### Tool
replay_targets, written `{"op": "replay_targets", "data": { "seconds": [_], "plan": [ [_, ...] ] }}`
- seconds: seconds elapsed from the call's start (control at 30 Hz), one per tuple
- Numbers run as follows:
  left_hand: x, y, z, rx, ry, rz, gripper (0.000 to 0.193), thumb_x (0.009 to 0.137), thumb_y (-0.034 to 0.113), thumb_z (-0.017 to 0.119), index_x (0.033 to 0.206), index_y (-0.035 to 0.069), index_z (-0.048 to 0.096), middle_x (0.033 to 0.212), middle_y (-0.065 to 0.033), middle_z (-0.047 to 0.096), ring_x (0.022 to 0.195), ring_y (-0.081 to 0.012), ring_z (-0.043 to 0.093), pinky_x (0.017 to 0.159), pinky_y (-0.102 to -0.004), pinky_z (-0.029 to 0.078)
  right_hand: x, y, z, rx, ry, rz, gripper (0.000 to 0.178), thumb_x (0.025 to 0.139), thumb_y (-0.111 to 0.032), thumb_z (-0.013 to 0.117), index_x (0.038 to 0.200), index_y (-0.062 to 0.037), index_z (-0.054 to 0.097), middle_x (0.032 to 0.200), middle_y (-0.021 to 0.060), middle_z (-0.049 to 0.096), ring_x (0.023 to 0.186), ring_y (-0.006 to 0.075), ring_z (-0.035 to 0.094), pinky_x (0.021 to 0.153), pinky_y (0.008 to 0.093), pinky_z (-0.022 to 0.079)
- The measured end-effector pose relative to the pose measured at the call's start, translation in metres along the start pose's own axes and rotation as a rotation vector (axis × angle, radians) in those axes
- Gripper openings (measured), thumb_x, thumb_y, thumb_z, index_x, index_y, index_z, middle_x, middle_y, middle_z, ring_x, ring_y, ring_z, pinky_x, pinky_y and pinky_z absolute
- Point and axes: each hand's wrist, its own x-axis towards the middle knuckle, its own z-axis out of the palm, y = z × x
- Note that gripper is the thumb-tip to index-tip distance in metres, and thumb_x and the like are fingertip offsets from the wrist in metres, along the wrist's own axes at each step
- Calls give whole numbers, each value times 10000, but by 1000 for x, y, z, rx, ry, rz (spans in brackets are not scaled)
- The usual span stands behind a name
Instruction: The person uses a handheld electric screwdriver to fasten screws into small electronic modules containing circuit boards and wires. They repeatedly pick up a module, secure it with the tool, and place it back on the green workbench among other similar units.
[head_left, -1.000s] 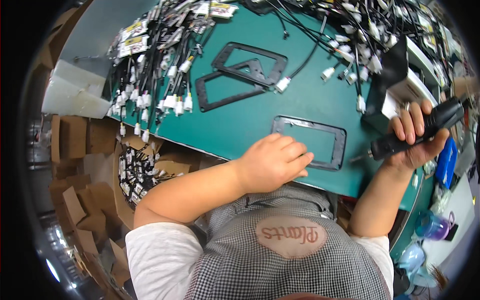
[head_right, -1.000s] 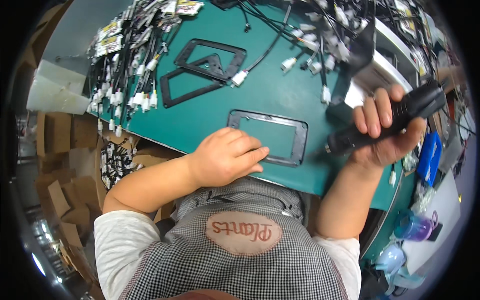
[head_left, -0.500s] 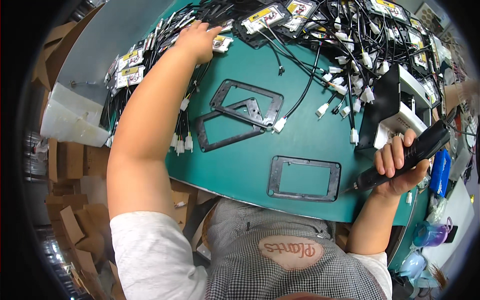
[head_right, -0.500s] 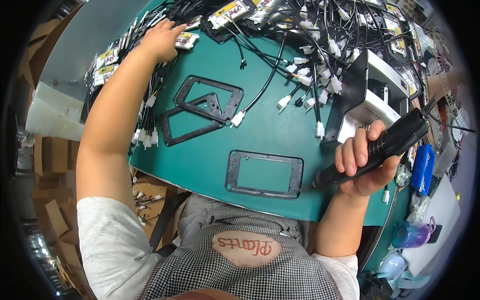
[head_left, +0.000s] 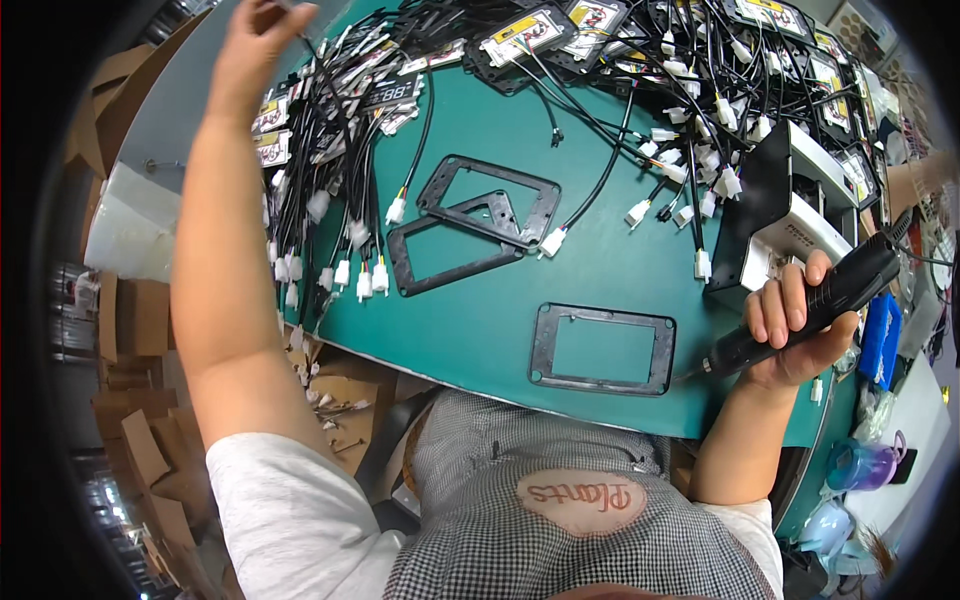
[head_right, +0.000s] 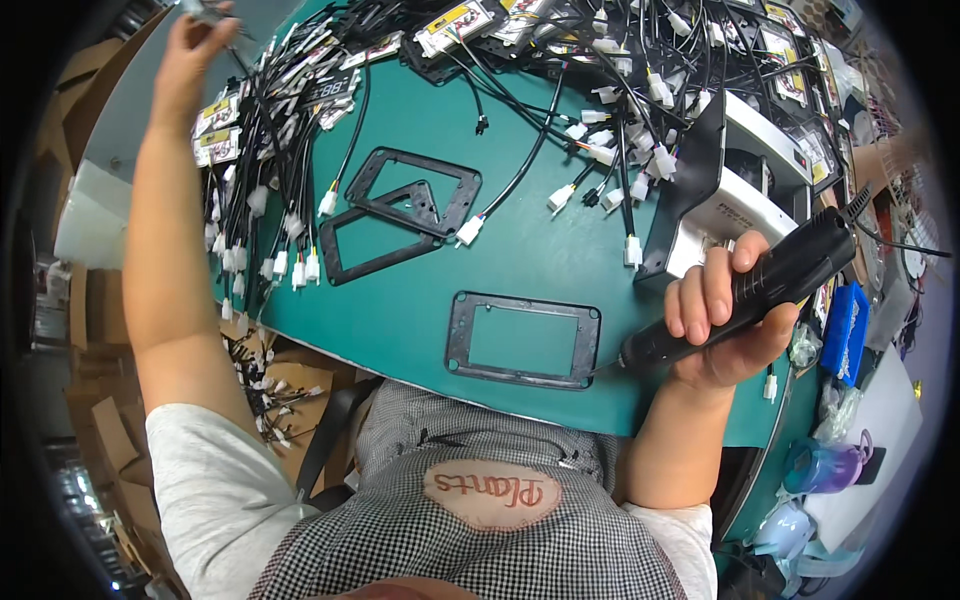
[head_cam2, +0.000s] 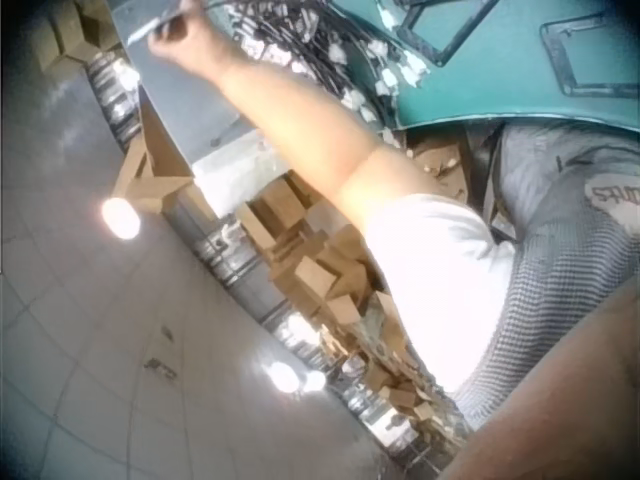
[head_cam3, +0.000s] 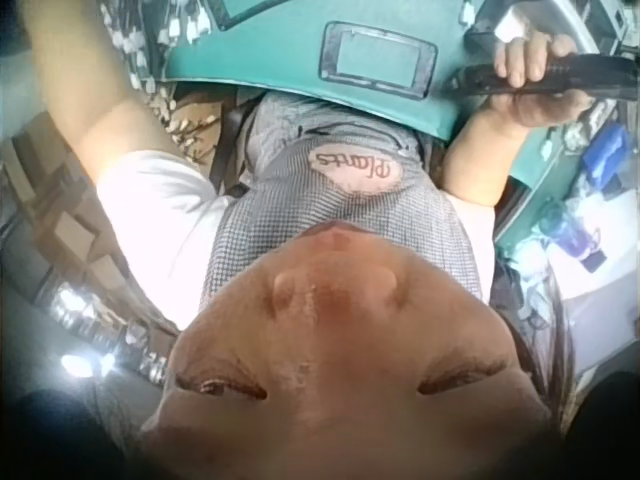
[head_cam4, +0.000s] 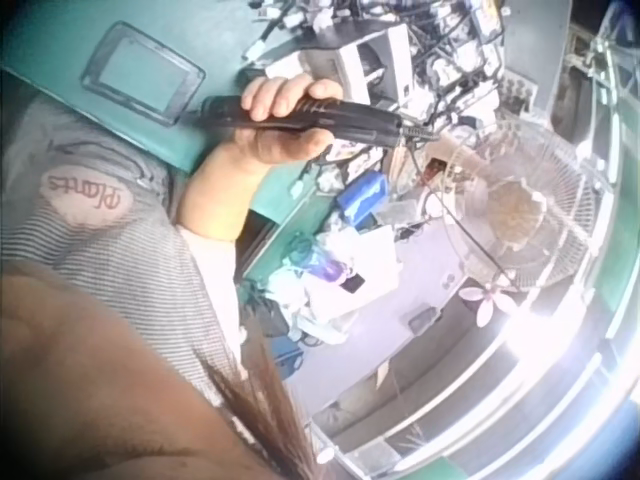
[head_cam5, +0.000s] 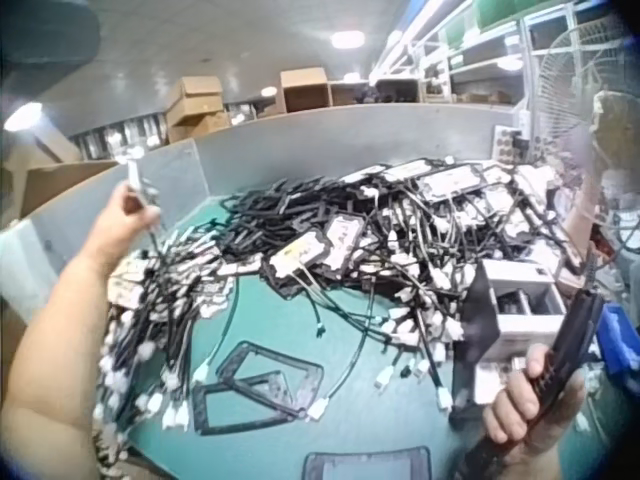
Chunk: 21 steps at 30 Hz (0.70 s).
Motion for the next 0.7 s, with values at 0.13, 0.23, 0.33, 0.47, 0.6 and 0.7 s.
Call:
{"op": "replay_targets", "data": {
  "seconds": [0.13,0.23,0.33,0.47,0.6,0.7],
  "plan": [
    [-24,30,-85,-92,320,212,346,940,247,666,1222,62,589,1196,-69,644,1109,-146,588,980,-307,467,0,0,-1,46,-22,9,537,907,-454,659,1126,-21,429,764,43,496,582,145,508,541,305,435],
    [-48,75,-99,-164,265,175,507,934,363,613,1278,-5,552,1310,-143,575,1209,-223,545,1055,-356,415,-2,-4,-1,45,-10,0,544,903,-451,664,1138,-21,429,768,44,493,593,147,505,557,316,443],
    [-74,97,-111,-284,77,146,698,883,487,626,1288,-74,532,1340,-217,544,1265,-283,519,1094,-375,386,0,-7,-2,74,-19,14,547,891,-452,679,1142,-22,453,774,34,480,600,146,497,576,319,451],
    [-115,116,-48,-307,-326,121,800,821,519,649,1309,-100,509,1311,-174,556,1199,-264,549,1061,-348,393,2,-13,-15,144,-78,35,570,902,-488,645,1190,-13,517,803,29,482,647,139,488,618,318,447],
    [-181,128,62,-65,-710,383,758,643,302,848,1289,2,587,1192,-119,602,1070,-236,582,944,-331,446,2,-18,-23,179,-164,20,622,902,-537,609,1222,-8,542,820,26,496,682,139,485,652,324,435],
    [-240,160,135,192,-666,389,716,641,250,851,1292,78,609,1123,-144,598,998,-307,591,874,-376,488,4,-22,-31,221,-197,9,637,893,-541,616,1230,-6,541,830,29,507,684,142,489,662,327,434]
  ]
}}
